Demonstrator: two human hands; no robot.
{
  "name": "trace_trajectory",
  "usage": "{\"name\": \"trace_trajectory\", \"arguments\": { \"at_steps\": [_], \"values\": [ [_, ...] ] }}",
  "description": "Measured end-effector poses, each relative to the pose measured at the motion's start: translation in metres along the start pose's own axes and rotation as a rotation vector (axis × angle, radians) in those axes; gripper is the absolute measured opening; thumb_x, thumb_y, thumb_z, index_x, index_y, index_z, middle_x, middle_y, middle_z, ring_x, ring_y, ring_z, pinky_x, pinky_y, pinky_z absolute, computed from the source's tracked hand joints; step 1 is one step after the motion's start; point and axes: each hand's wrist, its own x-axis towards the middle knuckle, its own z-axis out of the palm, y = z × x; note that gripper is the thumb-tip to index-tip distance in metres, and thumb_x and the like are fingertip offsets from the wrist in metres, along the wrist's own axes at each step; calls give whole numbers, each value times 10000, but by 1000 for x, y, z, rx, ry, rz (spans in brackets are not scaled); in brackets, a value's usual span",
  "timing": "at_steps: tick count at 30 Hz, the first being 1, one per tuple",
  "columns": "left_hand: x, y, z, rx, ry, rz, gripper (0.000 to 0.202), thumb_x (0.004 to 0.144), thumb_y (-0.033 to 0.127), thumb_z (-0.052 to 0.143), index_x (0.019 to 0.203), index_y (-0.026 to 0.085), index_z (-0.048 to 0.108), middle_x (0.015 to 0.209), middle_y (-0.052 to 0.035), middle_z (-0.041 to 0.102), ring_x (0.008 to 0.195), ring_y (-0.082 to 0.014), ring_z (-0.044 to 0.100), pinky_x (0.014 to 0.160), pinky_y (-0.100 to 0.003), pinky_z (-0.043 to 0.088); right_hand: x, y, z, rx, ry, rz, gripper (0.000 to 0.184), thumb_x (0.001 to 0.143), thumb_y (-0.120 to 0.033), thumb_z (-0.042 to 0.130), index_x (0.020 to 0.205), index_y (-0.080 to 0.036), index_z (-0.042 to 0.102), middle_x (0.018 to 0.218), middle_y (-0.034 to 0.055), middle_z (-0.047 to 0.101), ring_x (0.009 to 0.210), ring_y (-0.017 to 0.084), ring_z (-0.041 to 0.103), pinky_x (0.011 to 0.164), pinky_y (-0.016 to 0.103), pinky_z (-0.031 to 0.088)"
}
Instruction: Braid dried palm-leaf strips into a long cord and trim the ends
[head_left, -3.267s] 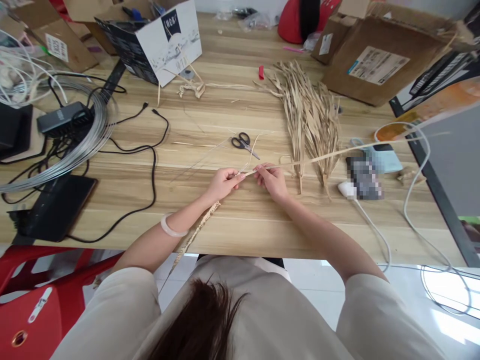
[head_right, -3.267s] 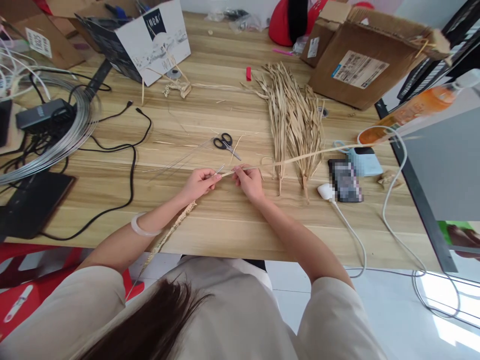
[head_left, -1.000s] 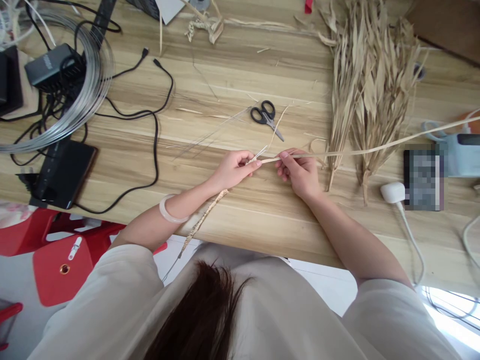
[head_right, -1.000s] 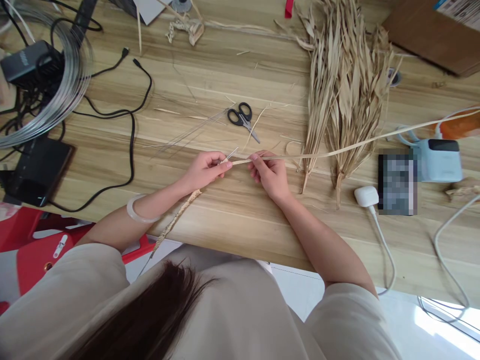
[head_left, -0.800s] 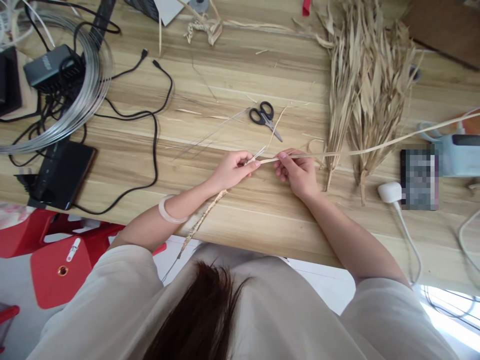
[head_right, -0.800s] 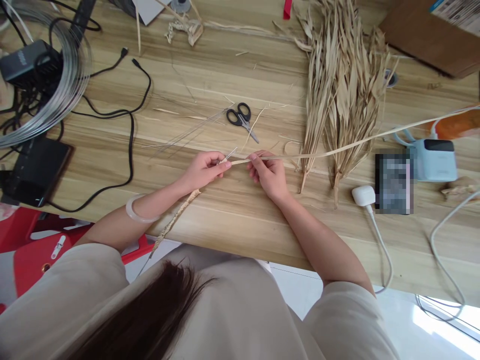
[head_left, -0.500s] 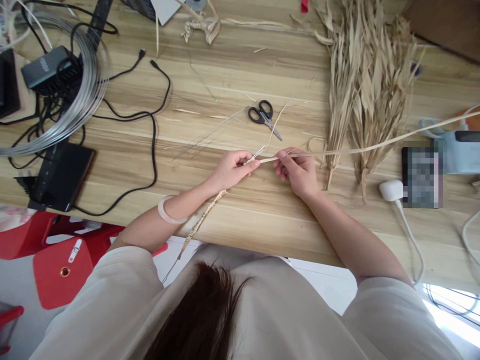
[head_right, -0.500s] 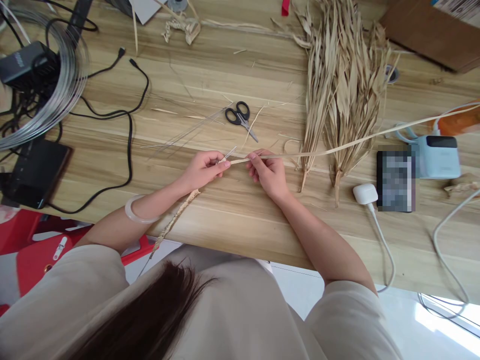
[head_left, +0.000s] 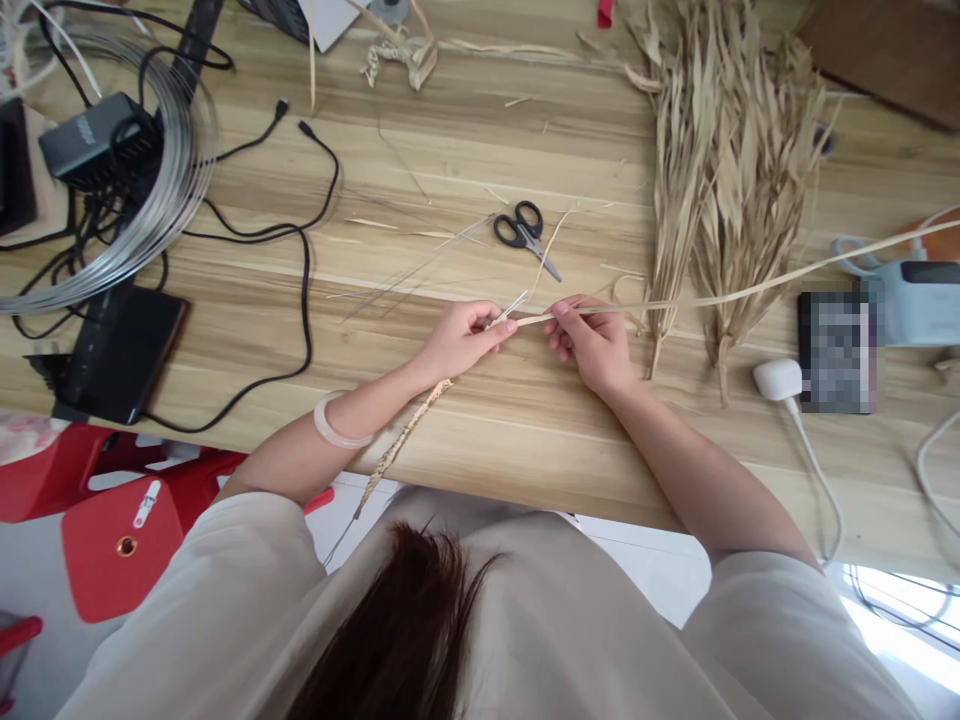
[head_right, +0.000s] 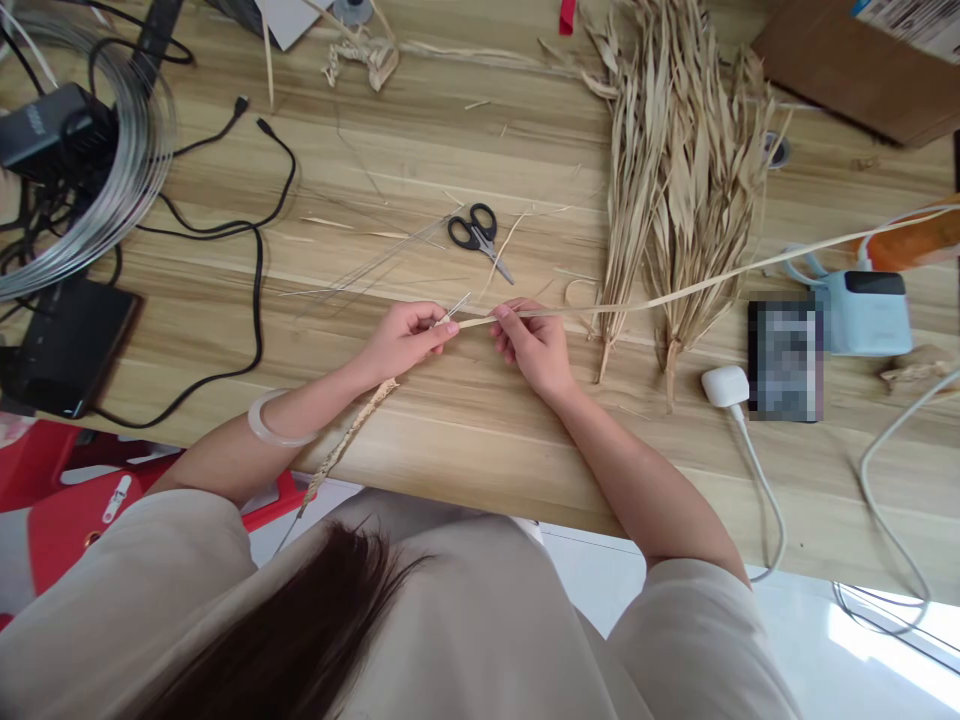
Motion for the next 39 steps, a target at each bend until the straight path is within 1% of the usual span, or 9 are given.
{"name": "trace_trajectory", "arguments": {
  "at_steps": [10,26,39],
  "values": [
    [0,0,0,0,-4,-2,297,809,408,597,685,140,563,530,29,507,441,-40,376,434,-188,262,0,2,-1,1,-5,-9,334,761,-499,665,714,-176,597,578,-13,603,401,56,478,326,177,344],
    [0,-1,0,9,-1,11,296,809,406,598,685,140,562,531,30,515,445,-40,391,433,-176,275,1,2,0,14,2,-8,340,749,-493,680,712,-167,593,569,-24,598,395,46,488,315,152,348],
    [0,-1,0,-5,-4,17,295,810,395,600,673,139,552,530,33,508,446,-39,386,440,-178,281,0,-1,1,13,5,-17,336,747,-487,686,705,-166,598,565,-21,601,389,47,489,314,155,352]
  ]
}}
